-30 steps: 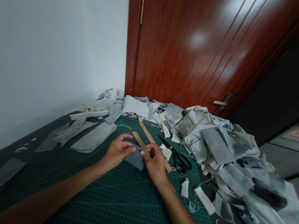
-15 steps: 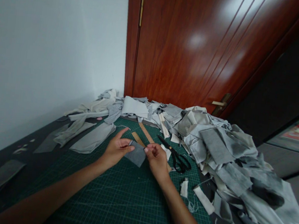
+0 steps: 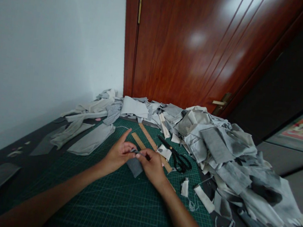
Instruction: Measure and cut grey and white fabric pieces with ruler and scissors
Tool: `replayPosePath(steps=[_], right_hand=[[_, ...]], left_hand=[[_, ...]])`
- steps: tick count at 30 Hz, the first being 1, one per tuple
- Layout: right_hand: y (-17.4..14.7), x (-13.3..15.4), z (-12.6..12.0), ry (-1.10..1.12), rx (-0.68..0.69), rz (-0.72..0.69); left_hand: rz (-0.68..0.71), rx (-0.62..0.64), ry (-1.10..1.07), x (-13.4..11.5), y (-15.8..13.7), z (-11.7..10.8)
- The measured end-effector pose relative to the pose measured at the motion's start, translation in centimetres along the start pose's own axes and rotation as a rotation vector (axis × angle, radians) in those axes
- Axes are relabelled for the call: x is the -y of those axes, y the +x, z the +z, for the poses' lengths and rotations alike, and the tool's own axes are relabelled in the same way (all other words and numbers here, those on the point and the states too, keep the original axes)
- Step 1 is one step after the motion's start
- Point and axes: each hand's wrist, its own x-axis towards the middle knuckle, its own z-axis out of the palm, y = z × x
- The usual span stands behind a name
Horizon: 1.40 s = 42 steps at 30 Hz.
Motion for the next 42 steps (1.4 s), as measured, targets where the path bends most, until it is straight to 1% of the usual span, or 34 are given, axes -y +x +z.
replayPosePath(steps=[2,4,6,8,9,10,13,17,20,25,31,34,39,42], right_hand=[[0.0,0.1,0.1,0.026,-0.021,0.013],[0.0,0.1,0.2,0.088,-0.081,0.042],[-0.1,0.1,0.3,0.181,-0.138,0.075],[-0.2,0.0,0.3,0.262,-0.178,0.092],[-0.2,-0.1,0.4,0.285,-0.192,0.095],[-0.2,-0.1,0.4,0.298,-0.201,0.097],[-0.1,-0.1,0.5,0.321,-0.204,0.116],[-0.1,0.4,0.5,0.351,-0.165,0.123],[-0.2,0.5,0.5,0.353,-0.159,0.115],[-0.4,0.2,0.7,0.369,-0.199,0.107],[-0.6,0.0,0.9,0.380,-0.207,0.118],[-0.6,-0.1,1.0,0.377,-0.224,0.112],[-0.5,-0.4,1.0,0.333,-0.220,0.098],[-0.4,-0.7,1.0,0.330,-0.253,0.046]], left_hand=[[0.015,-0.030,-0.022,0.0,0.1,0.0],[-0.014,-0.084,-0.027,0.0,0.3,-0.2],[-0.135,-0.068,-0.007,0.1,0.5,-0.4],[-0.284,-0.005,-0.022,0.2,0.5,-0.6],[-0.332,0.016,-0.052,0.3,0.4,-0.6],[-0.350,0.015,-0.089,0.4,0.4,-0.6],[-0.281,-0.029,-0.130,0.5,0.2,-0.4],[-0.193,0.022,-0.043,0.2,0.3,-0.3],[-0.160,0.042,-0.025,0.1,0.2,-0.3],[-0.259,0.099,-0.156,0.4,-0.4,0.2],[-0.279,0.017,-0.251,0.7,-0.6,0.7],[-0.277,0.002,-0.301,0.5,-0.5,0.7],[-0.262,0.012,-0.274,0.1,-0.6,0.7],[-0.243,0.021,-0.231,0.1,-0.6,0.6]])
